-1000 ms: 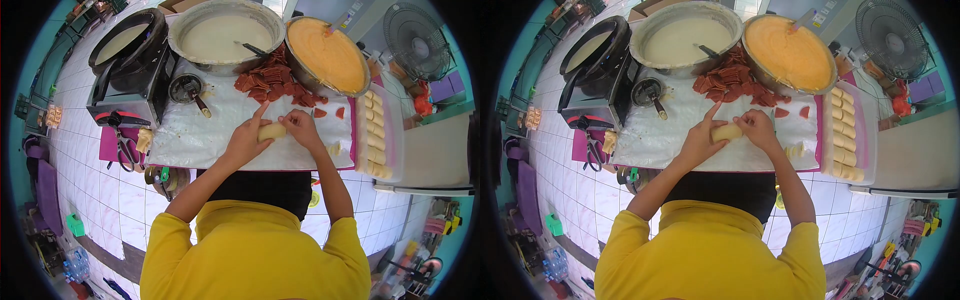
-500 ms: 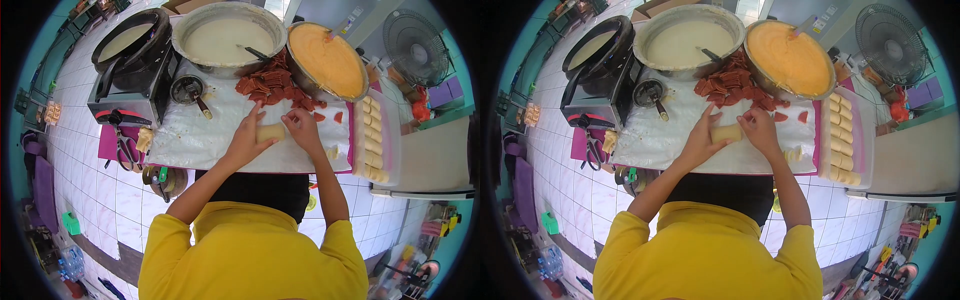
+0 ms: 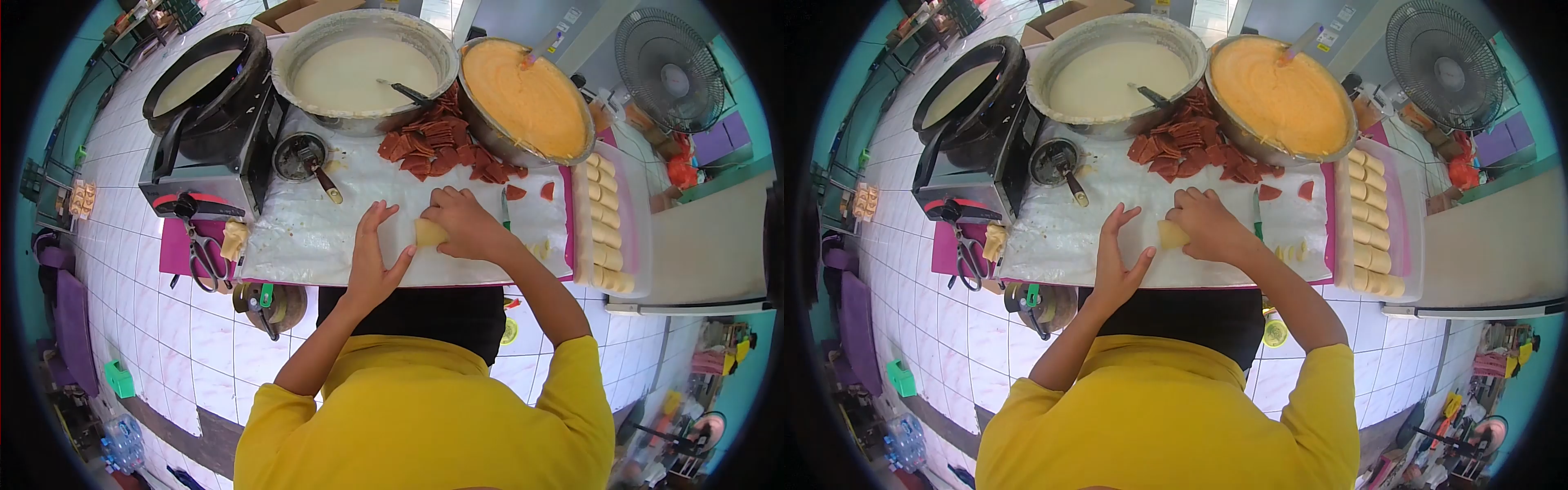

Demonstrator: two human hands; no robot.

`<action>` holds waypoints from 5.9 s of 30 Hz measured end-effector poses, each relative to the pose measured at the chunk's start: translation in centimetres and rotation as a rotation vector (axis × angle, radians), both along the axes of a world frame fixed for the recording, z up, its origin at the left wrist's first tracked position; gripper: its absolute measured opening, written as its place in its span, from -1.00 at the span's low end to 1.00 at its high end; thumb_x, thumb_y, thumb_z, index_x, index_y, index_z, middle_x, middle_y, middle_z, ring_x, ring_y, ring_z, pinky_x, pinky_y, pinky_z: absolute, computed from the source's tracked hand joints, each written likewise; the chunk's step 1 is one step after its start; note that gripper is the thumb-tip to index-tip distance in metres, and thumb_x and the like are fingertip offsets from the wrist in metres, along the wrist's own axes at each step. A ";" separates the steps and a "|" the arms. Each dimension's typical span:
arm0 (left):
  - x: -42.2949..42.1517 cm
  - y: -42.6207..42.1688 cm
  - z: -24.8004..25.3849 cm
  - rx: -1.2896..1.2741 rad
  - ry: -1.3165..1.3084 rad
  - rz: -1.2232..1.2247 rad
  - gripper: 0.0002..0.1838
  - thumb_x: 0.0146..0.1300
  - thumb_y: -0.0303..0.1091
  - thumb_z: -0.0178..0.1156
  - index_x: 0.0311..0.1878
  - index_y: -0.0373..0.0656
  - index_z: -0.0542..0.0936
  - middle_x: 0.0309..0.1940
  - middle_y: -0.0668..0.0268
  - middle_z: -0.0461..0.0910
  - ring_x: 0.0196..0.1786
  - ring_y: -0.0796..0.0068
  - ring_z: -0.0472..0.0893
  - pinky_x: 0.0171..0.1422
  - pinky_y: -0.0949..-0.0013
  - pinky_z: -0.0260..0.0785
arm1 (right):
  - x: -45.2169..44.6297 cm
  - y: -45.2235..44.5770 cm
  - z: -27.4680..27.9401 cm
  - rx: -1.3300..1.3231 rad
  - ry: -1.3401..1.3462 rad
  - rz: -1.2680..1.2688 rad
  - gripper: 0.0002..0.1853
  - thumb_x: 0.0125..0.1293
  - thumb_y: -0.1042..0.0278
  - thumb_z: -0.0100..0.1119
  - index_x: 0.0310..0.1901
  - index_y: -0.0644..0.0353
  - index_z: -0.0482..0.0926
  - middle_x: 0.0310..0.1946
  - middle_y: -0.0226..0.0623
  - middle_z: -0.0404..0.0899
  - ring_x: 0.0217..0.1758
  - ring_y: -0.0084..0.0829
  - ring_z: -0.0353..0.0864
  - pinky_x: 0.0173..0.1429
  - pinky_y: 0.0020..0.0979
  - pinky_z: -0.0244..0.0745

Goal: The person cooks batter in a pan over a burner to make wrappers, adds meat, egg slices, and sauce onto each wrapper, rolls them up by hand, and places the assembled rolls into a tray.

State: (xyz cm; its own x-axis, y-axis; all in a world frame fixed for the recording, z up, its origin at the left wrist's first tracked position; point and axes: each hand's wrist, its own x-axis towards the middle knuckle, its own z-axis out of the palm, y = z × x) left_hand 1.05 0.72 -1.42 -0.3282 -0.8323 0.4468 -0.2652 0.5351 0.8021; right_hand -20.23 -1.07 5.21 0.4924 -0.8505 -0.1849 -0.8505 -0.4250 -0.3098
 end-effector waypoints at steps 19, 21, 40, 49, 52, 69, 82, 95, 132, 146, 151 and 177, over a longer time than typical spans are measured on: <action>0.1 0.1 0.6 -0.047 -0.237 0.004 -0.69 0.28 -0.36 0.21 0.08 -0.17 0.57 0.25 0.12 0.46 0.46 -0.07 0.22 0.52 -0.04 0.01 | -23.7 10.3 9.8 0.398 -0.321 -0.522 -0.42 -0.16 0.57 0.49 0.00 0.23 0.51 -0.19 -0.39 0.59 -0.11 -0.54 0.52 0.00 -0.41 0.49; 0.0 0.1 0.2 -0.046 -0.250 0.015 -0.70 0.29 -0.37 0.20 0.08 -0.17 0.57 0.25 0.12 0.46 0.47 -0.06 0.22 0.52 -0.04 0.01 | -28.9 12.8 9.2 0.338 -0.208 -0.694 -0.39 -0.23 0.62 0.46 -0.01 0.25 0.50 -0.23 -0.36 0.59 -0.15 -0.50 0.53 -0.03 -0.39 0.49; -1.3 1.2 0.6 -0.150 -0.415 0.078 -0.78 0.30 -0.41 0.18 0.00 -0.14 0.62 0.21 0.14 0.50 0.44 -0.03 0.25 0.49 -0.02 0.06 | -42.2 19.6 0.6 0.451 0.213 -0.749 -0.27 -0.25 0.60 0.36 0.14 0.10 0.50 0.03 -0.17 0.57 0.16 -0.11 0.52 0.13 -0.20 0.44; -0.7 0.9 0.5 -0.145 -0.324 0.074 -0.78 0.30 -0.41 0.18 -0.01 -0.19 0.62 0.19 0.16 0.51 0.38 0.05 0.33 0.45 0.02 0.14 | -41.0 23.0 1.8 -0.118 0.144 -0.772 -0.40 0.07 0.56 0.17 0.24 0.07 0.50 0.29 -0.16 0.45 0.33 -0.12 0.42 0.36 -0.21 0.35; 2.4 -0.7 -0.9 0.077 -0.073 0.099 -0.72 0.38 -0.33 0.10 0.05 -0.28 0.58 0.21 0.14 0.51 0.31 0.15 0.43 0.43 0.07 0.23 | -39.2 22.4 3.6 -0.312 0.073 -0.888 -0.58 0.16 0.51 0.15 0.10 0.12 0.60 0.16 -0.17 0.57 0.23 -0.14 0.51 0.31 -0.21 0.40; 26.9 -17.4 14.6 1.232 1.828 -0.656 -0.29 0.49 -0.54 -0.11 0.59 -0.20 -0.19 0.45 0.11 0.20 0.41 0.25 0.34 0.37 0.20 0.36 | -12.4 3.7 -1.4 -0.346 0.090 -0.430 -0.79 0.13 0.17 0.33 -0.20 -0.05 0.69 -0.19 -0.27 0.60 0.02 -0.17 0.56 0.09 0.01 0.41; 15.3 -2.6 12.5 0.765 1.071 -0.369 -0.45 0.61 -0.32 -0.20 0.56 -0.18 -0.03 -0.44 0.41 0.22 -0.71 0.75 0.13 -0.75 0.64 0.07 | -5.1 7.8 -2.0 -0.343 0.460 -0.760 -0.68 0.14 0.00 0.31 -0.37 0.12 0.75 -0.11 -0.18 0.63 0.10 -0.20 0.49 0.17 -0.07 0.32; 11.1 5.6 9.8 0.816 0.537 -0.225 -0.42 0.49 -0.34 0.08 0.46 -0.30 0.14 -0.57 0.49 0.16 -0.77 0.82 0.00 -0.76 0.59 -0.20 | -2.1 12.4 5.4 -0.729 -0.505 -0.793 -0.82 0.36 0.36 0.14 -0.10 0.26 0.47 -0.38 -0.09 0.55 -0.31 -0.12 0.57 -0.24 -0.14 0.41; 7.5 9.0 7.7 0.685 -0.088 -0.334 -0.51 0.40 -0.31 0.16 0.36 -0.16 0.40 -0.51 0.49 0.23 -0.43 0.68 0.22 -0.29 0.55 0.14 | 7.1 6.0 3.3 -0.382 -1.424 -0.655 -0.73 0.28 0.49 0.34 -0.01 0.24 0.55 -0.57 -0.68 0.29 -0.53 -0.83 0.13 -0.43 -0.67 0.02; 8.9 10.5 8.4 0.674 -0.164 -0.204 -0.51 0.38 -0.33 0.18 0.35 -0.18 0.39 -0.61 0.35 0.30 -0.54 0.55 0.36 -0.40 0.44 0.16 | 6.6 9.3 1.8 -0.288 -1.399 -0.766 -0.82 0.24 0.36 0.43 -0.33 0.21 0.59 -0.63 -0.69 0.27 -0.56 -0.83 0.12 -0.49 -0.60 -0.01; 10.5 11.1 6.0 0.243 -0.374 0.132 -0.48 0.33 -0.39 0.22 0.30 -0.35 0.38 -0.32 -0.13 0.62 -0.28 -0.15 0.66 -0.27 0.13 0.45 | 6.1 16.4 -4.1 -0.392 -1.062 -0.749 -0.84 0.20 0.40 0.45 -0.37 0.19 0.61 -0.64 -0.54 0.40 -0.57 -0.77 0.20 -0.50 -0.56 0.06; 16.2 7.0 11.0 0.631 0.499 0.117 -0.49 0.39 -0.32 0.15 0.30 -0.35 0.30 -0.72 0.37 0.38 -0.74 0.61 0.36 -0.63 0.54 0.23 | 2.0 -21.5 7.1 -0.032 -1.407 -0.693 -0.63 0.38 0.12 0.25 -0.07 0.32 0.58 -0.48 -0.09 0.68 -0.56 -0.45 0.66 -0.46 -0.48 0.61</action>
State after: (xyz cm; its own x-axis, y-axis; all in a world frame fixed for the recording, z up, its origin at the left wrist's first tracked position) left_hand 17.26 7.72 9.56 -0.1097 -0.9929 -0.0467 0.1776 -0.0658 0.9819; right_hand -18.23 -22.59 12.31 -0.2258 -0.9699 0.0912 0.0769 -0.1111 -0.9908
